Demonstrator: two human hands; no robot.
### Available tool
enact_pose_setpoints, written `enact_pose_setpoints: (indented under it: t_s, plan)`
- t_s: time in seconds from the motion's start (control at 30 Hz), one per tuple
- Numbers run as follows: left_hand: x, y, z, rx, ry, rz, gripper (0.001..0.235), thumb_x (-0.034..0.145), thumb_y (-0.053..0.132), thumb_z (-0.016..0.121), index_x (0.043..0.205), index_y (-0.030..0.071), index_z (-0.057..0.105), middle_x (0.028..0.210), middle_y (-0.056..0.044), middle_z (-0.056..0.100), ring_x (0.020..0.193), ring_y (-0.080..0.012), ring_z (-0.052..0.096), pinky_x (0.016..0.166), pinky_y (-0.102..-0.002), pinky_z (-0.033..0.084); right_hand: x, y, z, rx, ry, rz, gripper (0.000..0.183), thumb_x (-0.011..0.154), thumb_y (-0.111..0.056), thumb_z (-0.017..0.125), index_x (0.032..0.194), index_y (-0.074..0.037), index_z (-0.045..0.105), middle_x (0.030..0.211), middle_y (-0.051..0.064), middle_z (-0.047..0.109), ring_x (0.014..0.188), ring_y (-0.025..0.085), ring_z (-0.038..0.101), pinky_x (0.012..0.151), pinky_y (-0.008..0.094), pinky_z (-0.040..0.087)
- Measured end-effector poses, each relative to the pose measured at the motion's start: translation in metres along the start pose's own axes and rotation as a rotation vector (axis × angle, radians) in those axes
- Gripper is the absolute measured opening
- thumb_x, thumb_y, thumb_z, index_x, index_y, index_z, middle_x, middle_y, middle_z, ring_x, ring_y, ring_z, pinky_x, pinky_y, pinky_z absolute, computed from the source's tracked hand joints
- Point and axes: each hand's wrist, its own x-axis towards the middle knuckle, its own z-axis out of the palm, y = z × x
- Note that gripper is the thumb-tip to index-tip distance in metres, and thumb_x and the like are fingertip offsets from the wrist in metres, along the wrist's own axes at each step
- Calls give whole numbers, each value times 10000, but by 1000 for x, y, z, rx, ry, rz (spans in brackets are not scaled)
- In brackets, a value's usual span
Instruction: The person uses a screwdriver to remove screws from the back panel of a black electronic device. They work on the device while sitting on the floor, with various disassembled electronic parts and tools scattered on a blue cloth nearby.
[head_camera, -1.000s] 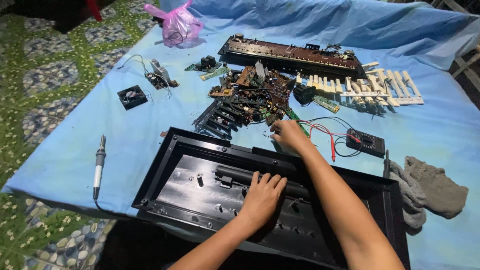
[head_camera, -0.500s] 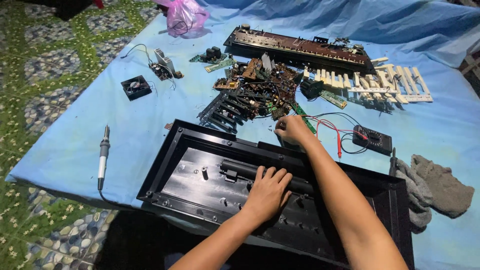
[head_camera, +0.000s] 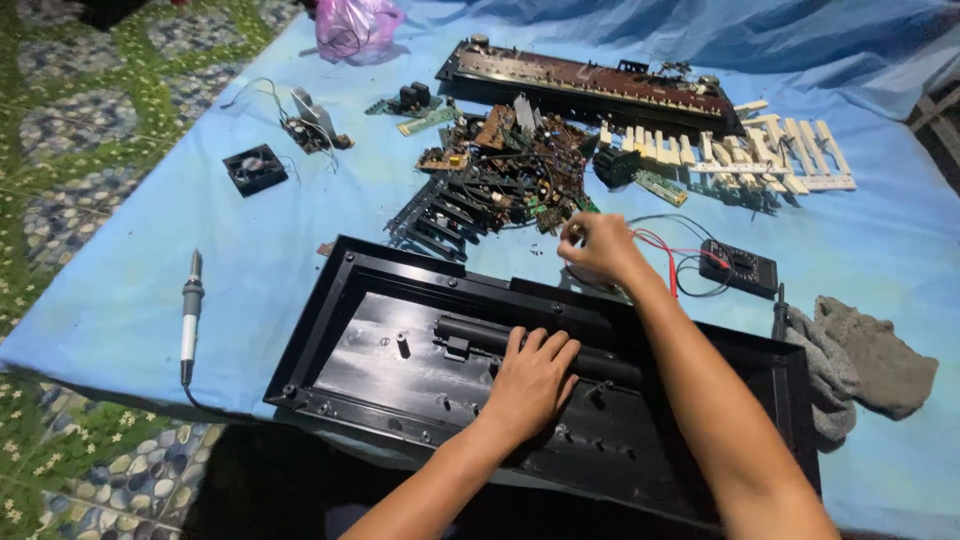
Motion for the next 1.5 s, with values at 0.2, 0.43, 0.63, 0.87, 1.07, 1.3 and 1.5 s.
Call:
enact_pose_setpoints:
  t_s: [0.2,0.43,0.63,0.87,1.07,1.3,1.5]
  plan:
    - [1,-1,3,21,-4,-1,399,906,296,701,1248,115,603,1205,-104,634,1167,-314,560,1063,-518,332,-63,-50,-84,35,82,-30,133,804,-281,772,889,-181,748,765,94,742,765,332,726,718,463,554]
    - [0,-1,8,21,-14,-15,387,917,300,682,1254,129,596,1208,-93,629,1178,-306,558,1076,-513,323,-148,-67,-108,12,-81,57,138,831,-265,749,927,-165,745,809,139,774,852,373,743,755,474,578]
    - [-1,0,7,25,-25,-25,386,912,293,693,1248,128,597,1205,-91,633,1178,-307,569,1080,-520,330,-189,-68,-104,72,-263,209,162,859,-186,711,997,-108,744,942,141,810,976,361,760,833,455,608]
    - [2,-3,11,18,-59,-26,394,928,292,679,1281,145,585,1222,-95,620,1180,-312,566,1060,-515,330,-202,-55,-88,131,-262,283,165,870,-152,700,1018,-93,745,928,159,796,954,370,753,821,459,597]
    - [3,-4,19,7,-95,-33,418,912,309,693,1294,175,586,1242,-90,620,1172,-308,570,1034,-510,349,-208,-54,-91,182,-248,213,148,877,-113,704,1018,-81,733,919,166,747,960,381,727,840,483,571]
    - [4,-5,9,-58,-72,-49,355,924,287,692,1250,176,606,1235,-96,631,1168,-314,570,1031,-477,337,-215,-55,-104,124,-246,211,172,859,-110,718,1028,-95,749,843,137,717,862,351,725,781,450,575]
    - [5,-1,7,-30,-46,-56,360,908,302,708,1235,181,615,1226,-88,640,1173,-305,574,1049,-478,339,-236,-45,-90,136,-211,235,168,863,-94,725,1026,-97,767,809,139,703,829,346,721,763,441,574]
